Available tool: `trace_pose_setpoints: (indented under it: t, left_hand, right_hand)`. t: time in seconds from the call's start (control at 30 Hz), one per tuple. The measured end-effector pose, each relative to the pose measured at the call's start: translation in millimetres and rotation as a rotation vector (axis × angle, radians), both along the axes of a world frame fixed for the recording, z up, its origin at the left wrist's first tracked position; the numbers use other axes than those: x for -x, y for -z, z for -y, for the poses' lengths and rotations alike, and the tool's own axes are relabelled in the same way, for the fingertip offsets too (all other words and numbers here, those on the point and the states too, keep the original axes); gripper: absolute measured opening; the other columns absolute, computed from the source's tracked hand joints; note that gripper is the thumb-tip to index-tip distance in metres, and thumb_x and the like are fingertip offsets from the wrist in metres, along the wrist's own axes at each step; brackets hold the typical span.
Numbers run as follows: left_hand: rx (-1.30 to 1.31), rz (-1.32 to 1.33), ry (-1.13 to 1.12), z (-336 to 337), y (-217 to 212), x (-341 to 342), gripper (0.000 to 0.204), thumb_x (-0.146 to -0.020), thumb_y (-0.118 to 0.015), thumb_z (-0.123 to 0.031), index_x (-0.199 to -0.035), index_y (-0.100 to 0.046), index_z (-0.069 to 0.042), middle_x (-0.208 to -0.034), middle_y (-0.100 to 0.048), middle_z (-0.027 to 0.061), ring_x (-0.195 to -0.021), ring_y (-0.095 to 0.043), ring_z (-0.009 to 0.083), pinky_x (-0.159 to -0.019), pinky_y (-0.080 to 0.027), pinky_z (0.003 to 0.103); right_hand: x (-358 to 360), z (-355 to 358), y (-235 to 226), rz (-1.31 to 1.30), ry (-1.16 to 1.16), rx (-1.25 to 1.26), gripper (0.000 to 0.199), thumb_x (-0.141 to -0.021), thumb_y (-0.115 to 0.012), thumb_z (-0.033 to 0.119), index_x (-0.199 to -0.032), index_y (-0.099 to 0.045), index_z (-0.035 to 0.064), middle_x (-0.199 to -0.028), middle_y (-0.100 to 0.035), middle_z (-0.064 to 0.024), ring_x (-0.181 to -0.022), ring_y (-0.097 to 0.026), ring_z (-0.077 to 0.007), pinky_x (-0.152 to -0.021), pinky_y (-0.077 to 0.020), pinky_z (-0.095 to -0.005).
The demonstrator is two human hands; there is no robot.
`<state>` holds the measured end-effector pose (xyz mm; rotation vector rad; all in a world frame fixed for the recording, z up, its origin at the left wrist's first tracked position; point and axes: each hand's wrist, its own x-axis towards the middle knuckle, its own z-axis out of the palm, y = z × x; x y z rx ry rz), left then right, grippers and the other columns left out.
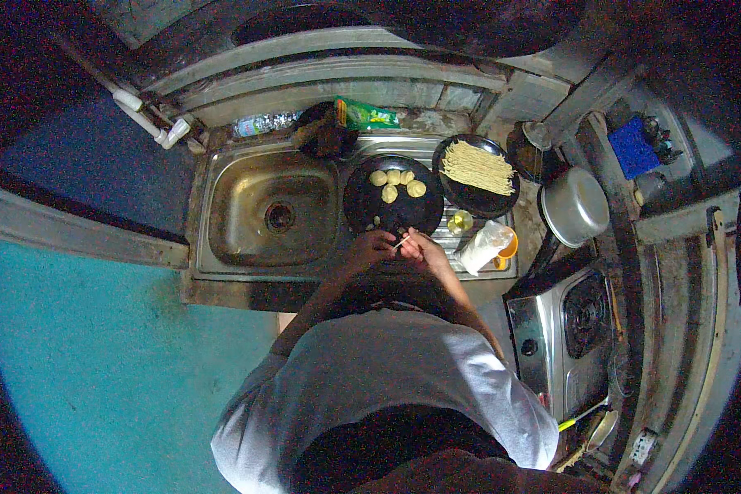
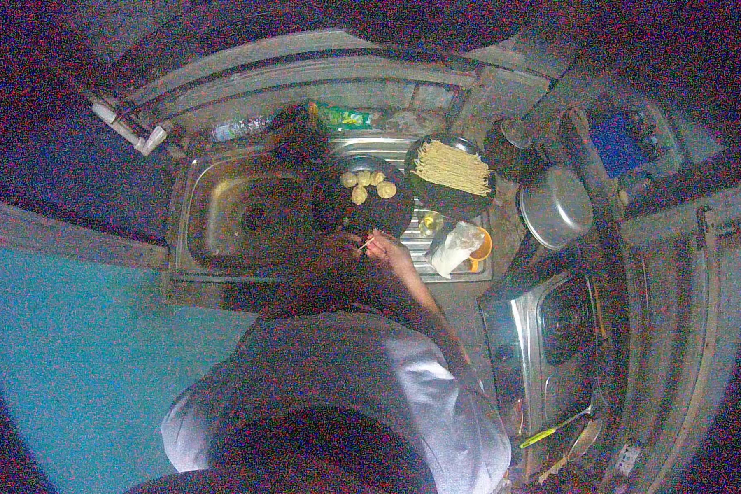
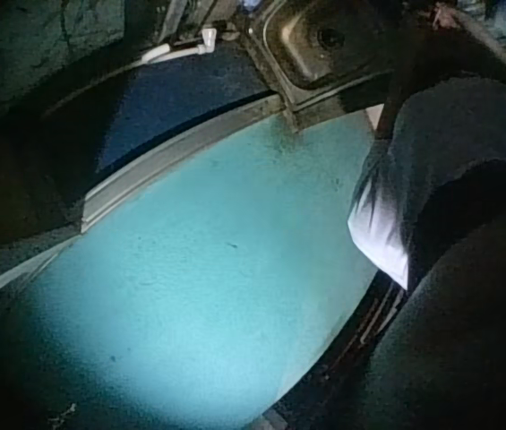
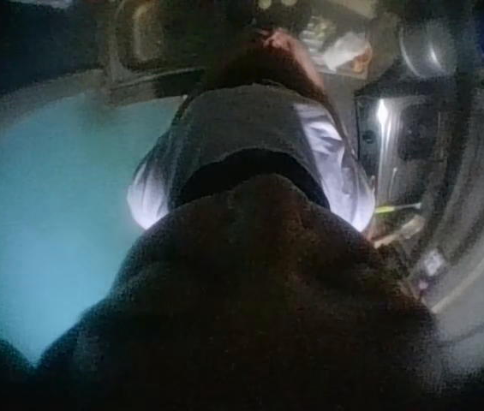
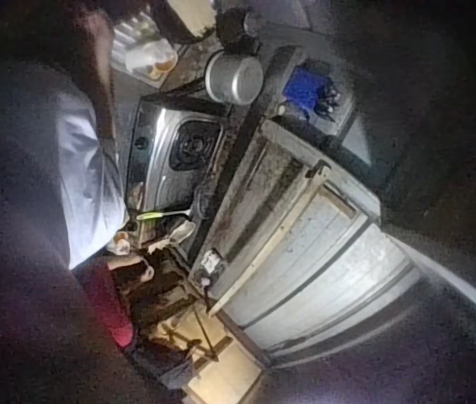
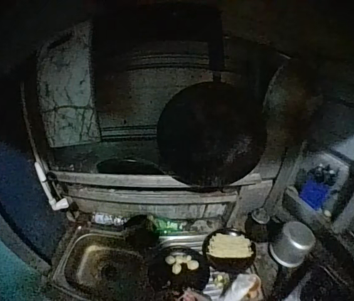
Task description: The person assembles food items by hand in a kitchen. They repeatedly pick up small dough balls from a black plate, insert a thin stick into each one, and place the assembled items onto a separate plate containing noodles. The process is repetitive and performed one item at a time.
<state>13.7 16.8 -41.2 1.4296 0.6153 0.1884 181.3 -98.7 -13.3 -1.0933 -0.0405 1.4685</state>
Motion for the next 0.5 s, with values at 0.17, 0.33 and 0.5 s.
trace_pose_setpoints:
  t: [0.17,0.33,0.5]
  left_hand:
    - [-0.497,0.039,-0.070,12.8,-35.3,-1.7,0.046,-0.078,-0.072,-0.024,-0.116,-0.055,-0.005,-0.099,-0.066,0.0085,-0.095,-0.062,0.0246,-0.086,-0.048,0.035]
    - [-0.536,0.050,-0.196,24.5,-71.7,-11.7,0.038,-0.085,-0.062,-0.034,-0.111,-0.061,-0.007,-0.097,-0.067,0.0100,-0.092,-0.064,0.0249,-0.086,-0.046,0.034]
    - [-0.689,-0.198,-0.042,18.7,-78.0,-19.2,0.023,-0.084,-0.062,-0.028,-0.095,-0.067,-0.009,-0.085,-0.067,0.0111,-0.078,-0.065,0.0251,-0.077,-0.048,0.035]
  right_hand:
    - [2.4,-2.2,-15.2,0.034,-0.038,-0.038,0.030,-0.088,-0.063,0.029,-0.102,-0.059,0.0034,-0.094,-0.064,-0.0046,-0.080,-0.063,-0.0108,-0.069,-0.0526,-0.0232]
    - [11.6,-2.7,-32.0,0.072,-0.015,-0.123,0.025,-0.088,-0.063,0.027,-0.100,-0.060,0.0048,-0.090,-0.065,-0.0035,-0.080,-0.064,-0.0103,-0.069,-0.0524,-0.0228]
    - [12.8,-2.3,-29.7,0.168,0.045,-0.049,0.021,-0.089,-0.062,0.024,-0.099,-0.061,0.0057,-0.085,-0.066,-0.0018,-0.078,-0.065,-0.0111,-0.070,-0.0530,-0.0239]
